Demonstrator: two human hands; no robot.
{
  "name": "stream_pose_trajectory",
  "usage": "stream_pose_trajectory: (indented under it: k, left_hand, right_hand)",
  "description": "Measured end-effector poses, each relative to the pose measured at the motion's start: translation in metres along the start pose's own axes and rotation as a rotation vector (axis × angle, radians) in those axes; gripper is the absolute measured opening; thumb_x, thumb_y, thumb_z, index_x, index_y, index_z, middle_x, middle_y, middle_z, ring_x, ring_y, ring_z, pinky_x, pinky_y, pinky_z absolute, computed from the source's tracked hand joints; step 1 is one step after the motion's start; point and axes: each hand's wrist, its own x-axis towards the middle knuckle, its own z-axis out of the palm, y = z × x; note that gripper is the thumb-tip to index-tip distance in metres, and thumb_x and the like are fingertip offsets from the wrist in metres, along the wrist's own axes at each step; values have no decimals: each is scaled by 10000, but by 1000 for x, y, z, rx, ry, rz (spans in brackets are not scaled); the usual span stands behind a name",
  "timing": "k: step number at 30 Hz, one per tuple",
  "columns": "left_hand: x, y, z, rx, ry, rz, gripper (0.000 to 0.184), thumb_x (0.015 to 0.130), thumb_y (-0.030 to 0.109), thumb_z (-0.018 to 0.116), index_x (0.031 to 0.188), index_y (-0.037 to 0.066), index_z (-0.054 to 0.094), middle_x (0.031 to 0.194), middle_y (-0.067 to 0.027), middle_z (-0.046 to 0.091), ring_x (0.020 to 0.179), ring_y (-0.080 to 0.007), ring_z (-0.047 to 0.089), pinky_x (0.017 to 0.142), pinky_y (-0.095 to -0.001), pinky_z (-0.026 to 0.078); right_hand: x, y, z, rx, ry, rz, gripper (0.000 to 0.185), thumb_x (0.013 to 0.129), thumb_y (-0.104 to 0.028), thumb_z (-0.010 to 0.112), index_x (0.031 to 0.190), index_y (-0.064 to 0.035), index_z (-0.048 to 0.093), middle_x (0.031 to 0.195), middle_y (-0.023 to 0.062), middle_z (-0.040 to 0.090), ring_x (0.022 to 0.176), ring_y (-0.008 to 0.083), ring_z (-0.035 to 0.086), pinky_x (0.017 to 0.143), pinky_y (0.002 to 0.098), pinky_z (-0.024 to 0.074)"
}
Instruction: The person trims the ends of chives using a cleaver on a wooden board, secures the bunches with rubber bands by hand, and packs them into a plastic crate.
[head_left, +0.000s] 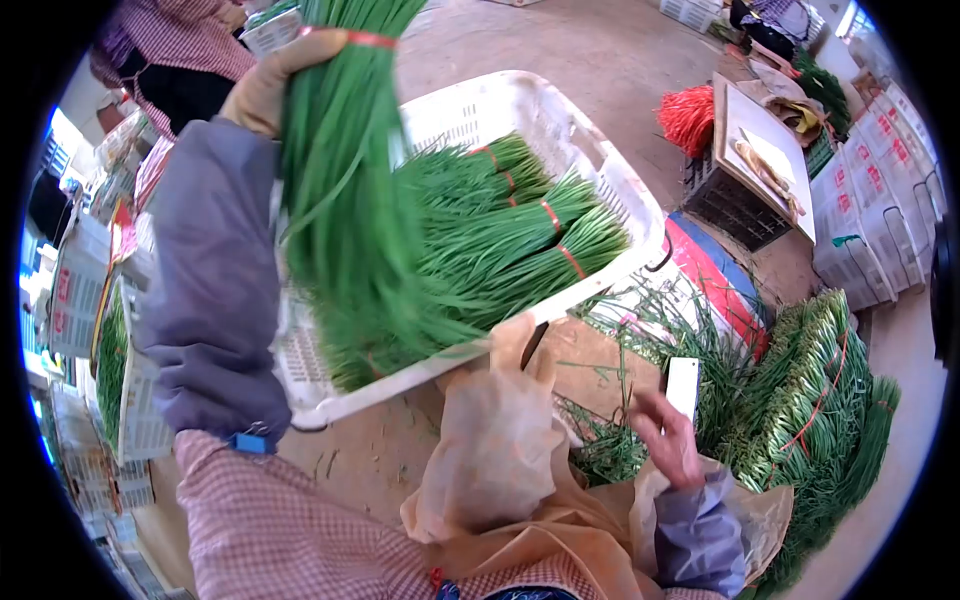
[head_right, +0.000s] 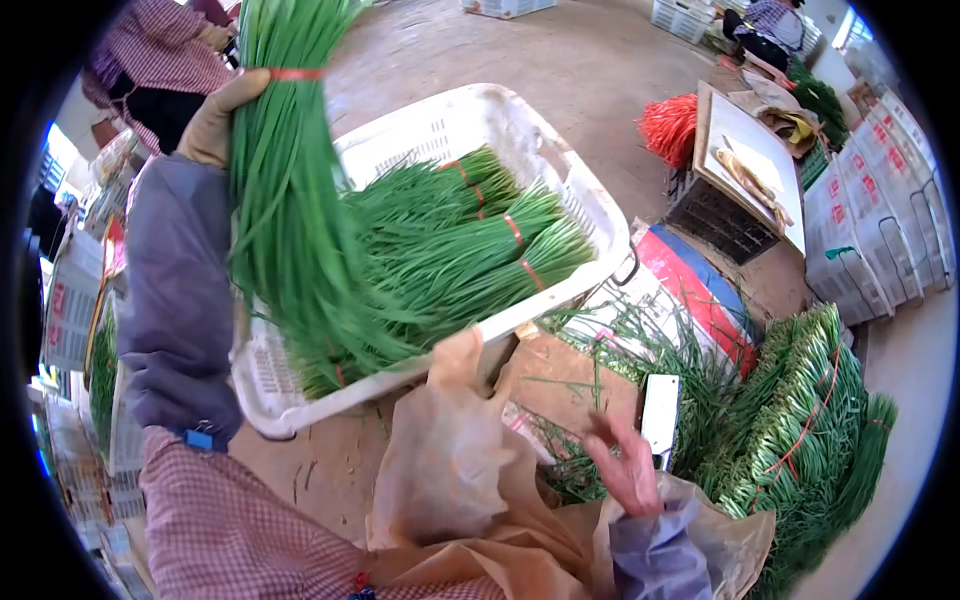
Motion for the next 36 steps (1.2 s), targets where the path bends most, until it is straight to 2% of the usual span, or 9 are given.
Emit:
stream_pose_trajectory:
  k: [2, 5, 8, 12, 16, 26, 28, 32, 36]
  left_hand:
    - [30, 0, -32, 199, -175, -40, 560, 739, 170, 741, 1250, 8, 575, 1112, -124, 659, 947, -236, 654, 842, -351, 533]
    - [85, -48, -25, 1300, -68, 32, 778, 618, 211, 821, 1312, 18, 527, 1098, -141, 656, 987, -261, 633, 890, -342, 477]
    - [114, -123, 31, 1405, -139, -204, 981, 564, 372, 820, 1419, 69, 449, 1217, -190, 630, 1118, -325, 610, 962, -364, 462]
    - [154, -258, 68, 1160, -189, -91, 985, 571, 338, 839, 1397, -21, 440, 1317, -235, 551, 1270, -332, 491, 1087, -338, 357]
    - [162, -289, 122, 1181, -303, -300, 962, 577, 351, 831, 1402, 29, 456, 1247, -207, 608, 1198, -333, 551, 1036, -360, 408]
    - [144, -314, 125, 1048, -179, -149, 880, 626, 287, 827, 1392, 53, 462, 1120, -160, 667, 1035, -287, 639, 928, -382, 492]
    - [171, -369, 95, 572, -319, -273, 808, 675, 157, 784, 1398, 37, 444, 1092, -130, 672, 988, -217, 645, 909, -337, 506]
    - [191, -387, 72, 929, -294, -178, 812, 687, 149, 748, 1415, 10, 415, 1349, -225, 526, 1267, -289, 497, 1069, -357, 370]
    - [176, -377, 80, 1143, -270, -19, 837, 775, 223, 749, 1486, 125, 319, 1370, -245, 501, 1251, -371, 497, 1050, -395, 392]
  right_hand:
    - [-18, 41, -5, -29, -25, 73, 361, 883, -95, 641, 1216, 30, 581, 968, 86, 673, 882, 161, 630, 803, 287, 504]
    - [-49, 87, 0, -168, -168, 145, 349, 884, -140, 658, 1203, -14, 594, 915, 86, 665, 822, 149, 622, 740, 288, 512]
    - [-63, 93, 9, -269, -347, 291, 337, 884, -174, 635, 1183, -24, 606, 907, 113, 672, 822, 177, 632, 752, 312, 521]
    - [-60, 111, 19, -391, -314, 250, 372, 865, -226, 650, 1183, -40, 596, 947, 174, 678, 846, 295, 666, 752, 382, 534]
    - [-55, 112, 22, -505, -321, 258, 400, 856, -268, 645, 1182, -45, 582, 976, 200, 669, 887, 359, 658, 754, 429, 529]
    - [-50, 160, 40, -470, -334, 131, 398, 849, -194, 600, 1221, -67, 542, 944, 195, 650, 805, 366, 645, 684, 455, 524]
    - [-40, 131, 34, -428, -346, 219, 362, 876, -249, 573, 1177, -56, 521, 936, 218, 620, 854, 412, 621, 733, 504, 495]
    - [-52, 141, 42, -499, -243, 153, 348, 866, -243, 582, 1152, -57, 515, 955, 199, 618, 858, 402, 623, 716, 508, 488]
    - [-69, 124, 34, -611, -240, 114, 343, 868, -240, 579, 1153, -62, 510, 960, 183, 619, 885, 389, 622, 744, 489, 489]
